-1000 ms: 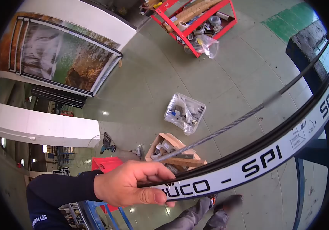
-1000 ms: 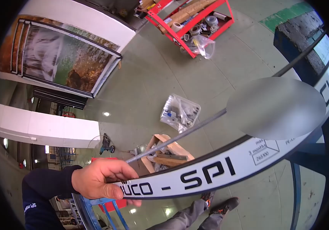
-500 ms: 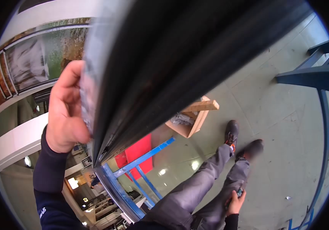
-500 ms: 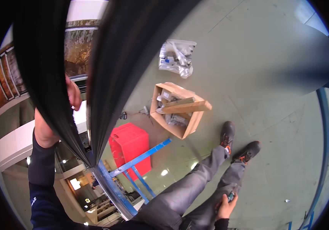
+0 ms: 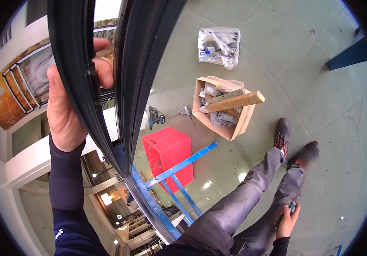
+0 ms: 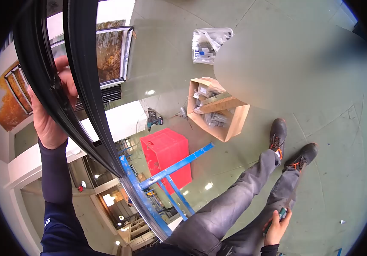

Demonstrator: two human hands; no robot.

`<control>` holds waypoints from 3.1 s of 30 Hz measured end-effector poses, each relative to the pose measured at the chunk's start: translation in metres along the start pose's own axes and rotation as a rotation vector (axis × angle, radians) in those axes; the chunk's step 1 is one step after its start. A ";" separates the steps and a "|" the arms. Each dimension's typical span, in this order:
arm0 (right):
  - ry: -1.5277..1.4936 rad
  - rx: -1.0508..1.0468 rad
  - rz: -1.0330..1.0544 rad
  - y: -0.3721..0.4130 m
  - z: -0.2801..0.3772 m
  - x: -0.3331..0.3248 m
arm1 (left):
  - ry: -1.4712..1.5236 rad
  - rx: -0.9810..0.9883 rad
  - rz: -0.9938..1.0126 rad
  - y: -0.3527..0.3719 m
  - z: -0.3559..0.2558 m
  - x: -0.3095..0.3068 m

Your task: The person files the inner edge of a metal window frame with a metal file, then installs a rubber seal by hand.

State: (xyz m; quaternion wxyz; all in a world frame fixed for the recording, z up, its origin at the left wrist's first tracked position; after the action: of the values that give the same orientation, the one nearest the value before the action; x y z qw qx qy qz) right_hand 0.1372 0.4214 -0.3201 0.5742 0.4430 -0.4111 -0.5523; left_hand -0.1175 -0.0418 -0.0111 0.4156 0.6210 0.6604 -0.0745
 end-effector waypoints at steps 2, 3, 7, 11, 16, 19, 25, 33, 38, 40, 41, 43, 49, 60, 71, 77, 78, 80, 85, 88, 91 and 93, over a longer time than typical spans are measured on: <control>0.042 -0.045 -0.021 -0.002 -0.006 0.002 | -0.033 0.028 -0.076 0.005 0.003 0.000; 0.048 -0.075 -0.012 -0.003 -0.008 0.004 | -0.027 0.045 -0.106 0.005 0.005 -0.001; 0.088 -0.154 0.032 -0.002 -0.014 0.007 | 0.096 0.077 -0.102 0.007 0.002 -0.004; 0.126 -0.154 0.055 -0.008 -0.022 0.001 | 0.351 0.030 0.052 0.001 0.002 -0.010; 0.108 -0.123 0.019 -0.009 -0.017 -0.002 | 0.505 0.002 0.328 -0.018 0.001 -0.011; 0.120 -0.135 0.026 -0.007 -0.018 -0.002 | 0.546 0.059 0.269 -0.016 0.005 -0.010; 0.113 -0.138 0.059 -0.007 -0.017 -0.001 | 0.565 0.027 0.128 -0.011 0.006 -0.008; -0.148 -0.466 0.445 0.051 0.029 0.044 | 0.101 0.074 -0.276 0.005 -0.003 0.005; -0.071 -0.846 0.829 0.082 0.101 0.080 | 0.026 0.038 -0.231 0.025 0.004 0.006; -0.053 -1.048 0.917 0.093 0.140 0.104 | 0.042 0.019 -0.126 0.033 0.011 0.003; -0.044 -1.095 0.968 0.099 0.154 0.114 | -0.006 0.033 -0.109 0.036 0.014 0.004; 0.009 -1.110 0.967 0.116 0.176 0.125 | 0.014 0.005 -0.048 0.038 0.015 0.005; 0.108 -1.051 0.931 0.149 0.203 0.135 | -0.040 -0.111 -0.088 0.040 0.016 0.007; -0.098 -0.270 1.165 0.184 0.254 0.136 | 0.087 -0.162 -0.020 0.032 0.011 0.010; 0.048 -0.411 1.284 0.175 0.282 0.164 | -0.246 -0.318 -0.109 0.026 -0.009 0.017; 0.114 -0.519 1.283 0.151 0.320 0.221 | -0.307 -0.349 -0.110 0.024 -0.005 0.016; 0.121 -0.447 1.296 0.151 0.322 0.224 | -0.303 -0.339 -0.109 0.023 -0.005 0.016; 0.110 -0.374 1.329 0.151 0.320 0.211 | -0.300 -0.325 -0.104 0.023 -0.006 0.015; 0.106 -0.521 1.271 0.155 0.321 0.228 | -0.298 -0.360 -0.091 0.025 -0.004 0.015; 0.129 -0.548 1.268 0.150 0.332 0.242 | -0.310 -0.316 -0.086 0.023 -0.006 0.015; 0.080 -0.548 1.268 0.148 0.317 0.221 | -0.276 -0.366 -0.101 0.025 -0.001 0.014; 0.011 -0.540 1.307 0.150 0.318 0.214 | -0.304 -0.321 -0.110 0.024 -0.003 0.013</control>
State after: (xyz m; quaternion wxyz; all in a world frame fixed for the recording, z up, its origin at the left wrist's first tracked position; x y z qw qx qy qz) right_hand -0.1166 0.1898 -0.0933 0.8802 -0.0496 -0.4385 -0.1748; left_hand -0.0960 -0.0249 -0.0081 0.5989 0.4918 0.6265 -0.0838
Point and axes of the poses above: each hand's wrist, its own y-axis away from the middle knuckle, its own x-axis out of the palm, z = x × y, the point moved 2 cm from there along -y, towards the middle knuckle, and after that the axes turned 7 degrees about -x, right-handed, at the moved point
